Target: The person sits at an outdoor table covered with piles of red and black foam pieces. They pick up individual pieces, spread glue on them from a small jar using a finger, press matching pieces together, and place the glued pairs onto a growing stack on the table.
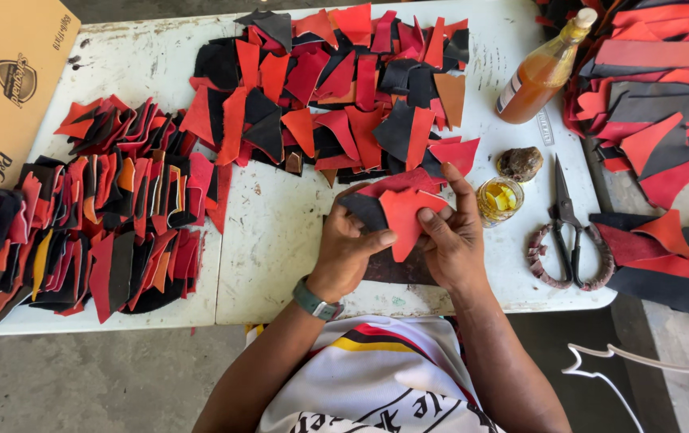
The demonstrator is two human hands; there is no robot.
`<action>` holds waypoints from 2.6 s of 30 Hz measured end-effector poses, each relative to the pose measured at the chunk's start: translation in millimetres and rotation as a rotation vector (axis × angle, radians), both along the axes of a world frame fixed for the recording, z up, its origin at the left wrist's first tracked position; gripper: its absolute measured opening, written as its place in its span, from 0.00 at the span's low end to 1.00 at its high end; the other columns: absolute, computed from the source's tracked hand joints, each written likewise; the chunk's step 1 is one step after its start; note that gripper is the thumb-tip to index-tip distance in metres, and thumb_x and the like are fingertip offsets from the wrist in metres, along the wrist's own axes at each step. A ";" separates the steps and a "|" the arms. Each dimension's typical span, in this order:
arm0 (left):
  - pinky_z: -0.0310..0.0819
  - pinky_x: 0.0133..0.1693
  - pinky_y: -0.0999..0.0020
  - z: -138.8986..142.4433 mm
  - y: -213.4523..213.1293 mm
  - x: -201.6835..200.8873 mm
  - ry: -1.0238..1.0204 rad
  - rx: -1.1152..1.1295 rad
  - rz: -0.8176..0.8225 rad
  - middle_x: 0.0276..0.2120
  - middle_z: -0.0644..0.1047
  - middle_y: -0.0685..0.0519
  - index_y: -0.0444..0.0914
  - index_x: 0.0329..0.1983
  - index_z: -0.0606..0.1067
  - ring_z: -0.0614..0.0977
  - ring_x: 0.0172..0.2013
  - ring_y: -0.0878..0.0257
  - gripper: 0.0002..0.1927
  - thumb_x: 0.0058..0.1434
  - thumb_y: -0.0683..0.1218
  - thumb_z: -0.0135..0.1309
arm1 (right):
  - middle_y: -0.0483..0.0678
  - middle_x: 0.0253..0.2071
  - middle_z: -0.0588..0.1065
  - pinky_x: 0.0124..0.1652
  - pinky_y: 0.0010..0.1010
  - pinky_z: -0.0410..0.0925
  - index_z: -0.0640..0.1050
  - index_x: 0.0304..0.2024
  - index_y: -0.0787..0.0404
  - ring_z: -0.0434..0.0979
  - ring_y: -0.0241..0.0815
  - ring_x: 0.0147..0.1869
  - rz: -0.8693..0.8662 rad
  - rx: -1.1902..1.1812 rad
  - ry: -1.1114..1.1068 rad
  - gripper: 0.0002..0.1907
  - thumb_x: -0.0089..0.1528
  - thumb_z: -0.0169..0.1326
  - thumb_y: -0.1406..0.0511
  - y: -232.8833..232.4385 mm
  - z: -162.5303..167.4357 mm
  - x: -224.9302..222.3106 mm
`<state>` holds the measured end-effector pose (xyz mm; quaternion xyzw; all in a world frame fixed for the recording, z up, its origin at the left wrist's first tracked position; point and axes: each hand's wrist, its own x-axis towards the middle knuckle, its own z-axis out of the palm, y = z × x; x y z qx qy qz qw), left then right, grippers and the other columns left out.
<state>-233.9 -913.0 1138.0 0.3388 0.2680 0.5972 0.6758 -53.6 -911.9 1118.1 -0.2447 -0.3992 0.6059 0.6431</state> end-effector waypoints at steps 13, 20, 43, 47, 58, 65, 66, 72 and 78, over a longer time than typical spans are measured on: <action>0.74 0.32 0.55 -5.0 14.3 -18.6 1.306 0.564 -0.160 0.28 0.81 0.40 0.35 0.35 0.78 0.82 0.31 0.44 0.11 0.55 0.45 0.66 | 0.50 0.58 0.73 0.59 0.46 0.62 0.84 0.50 0.51 0.69 0.56 0.61 -0.490 0.287 -1.883 0.28 0.47 0.72 0.58 -7.7 106.5 97.1; 0.76 0.34 0.56 3.8 27.6 -20.4 1.427 0.452 -0.321 0.27 0.80 0.38 0.39 0.47 0.79 0.82 0.30 0.41 0.18 0.54 0.47 0.65 | 0.48 0.63 0.69 0.62 0.46 0.56 0.85 0.46 0.53 0.62 0.53 0.67 -0.159 0.180 -2.125 0.30 0.43 0.72 0.51 24.0 104.6 105.0; 0.75 0.33 0.71 -8.7 8.6 18.6 -0.351 -0.115 -0.378 0.35 0.80 0.50 0.33 0.45 0.76 0.80 0.30 0.65 0.07 0.67 0.36 0.61 | 0.50 0.60 0.71 0.63 0.31 0.66 0.77 0.56 0.64 0.71 0.40 0.65 -0.270 0.415 -0.875 0.24 0.57 0.66 0.71 -47.6 134.0 98.9; 0.76 0.52 0.70 16.6 -2.0 32.5 -0.147 0.016 -0.235 0.49 0.79 0.54 0.35 0.57 0.72 0.81 0.49 0.67 0.22 0.59 0.33 0.60 | 0.47 0.49 0.74 0.53 0.26 0.69 0.69 0.65 0.66 0.74 0.35 0.52 -0.243 0.220 -0.756 0.32 0.60 0.64 0.73 -27.1 100.6 45.0; 0.74 0.59 0.63 29.2 3.4 7.7 -0.249 -0.009 -0.154 0.54 0.78 0.46 0.31 0.60 0.71 0.80 0.56 0.60 0.21 0.64 0.34 0.58 | 0.51 0.54 0.77 0.49 0.23 0.74 0.62 0.70 0.65 0.79 0.33 0.49 -0.249 0.253 -0.623 0.38 0.60 0.63 0.75 -18.0 99.0 14.7; 0.75 0.56 0.65 20.0 0.5 12.7 -0.210 0.047 -0.161 0.52 0.79 0.48 0.32 0.58 0.74 0.81 0.53 0.62 0.19 0.63 0.34 0.60 | 0.53 0.51 0.79 0.51 0.27 0.76 0.68 0.67 0.68 0.80 0.38 0.54 -0.281 0.255 -0.667 0.32 0.61 0.62 0.77 -16.9 94.5 27.4; 0.77 0.54 0.67 18.4 1.0 13.2 -0.241 -0.012 -0.178 0.50 0.80 0.47 0.31 0.56 0.74 0.82 0.51 0.62 0.18 0.63 0.34 0.59 | 0.53 0.51 0.79 0.50 0.27 0.75 0.68 0.67 0.67 0.80 0.38 0.53 -0.276 0.226 -0.673 0.32 0.61 0.63 0.77 -17.3 95.3 28.7; 0.81 0.34 0.74 11.0 -0.2 13.0 -0.527 -0.241 -0.310 0.40 0.82 0.47 0.31 0.51 0.75 0.85 0.33 0.65 0.10 0.68 0.37 0.58 | 0.52 0.65 0.65 0.70 0.42 0.63 0.77 0.58 0.64 0.67 0.46 0.69 -0.291 0.519 -0.675 0.20 0.67 0.59 0.60 -36.9 107.3 41.2; 0.80 0.29 0.77 16.1 -5.0 17.8 -0.473 -0.256 -0.313 0.36 0.83 0.52 0.34 0.49 0.76 0.84 0.28 0.69 0.09 0.65 0.37 0.58 | 0.60 0.69 0.60 0.74 0.50 0.56 0.80 0.57 0.58 0.58 0.59 0.77 -0.442 0.610 -1.168 0.28 0.66 0.51 0.46 -40.2 123.5 42.3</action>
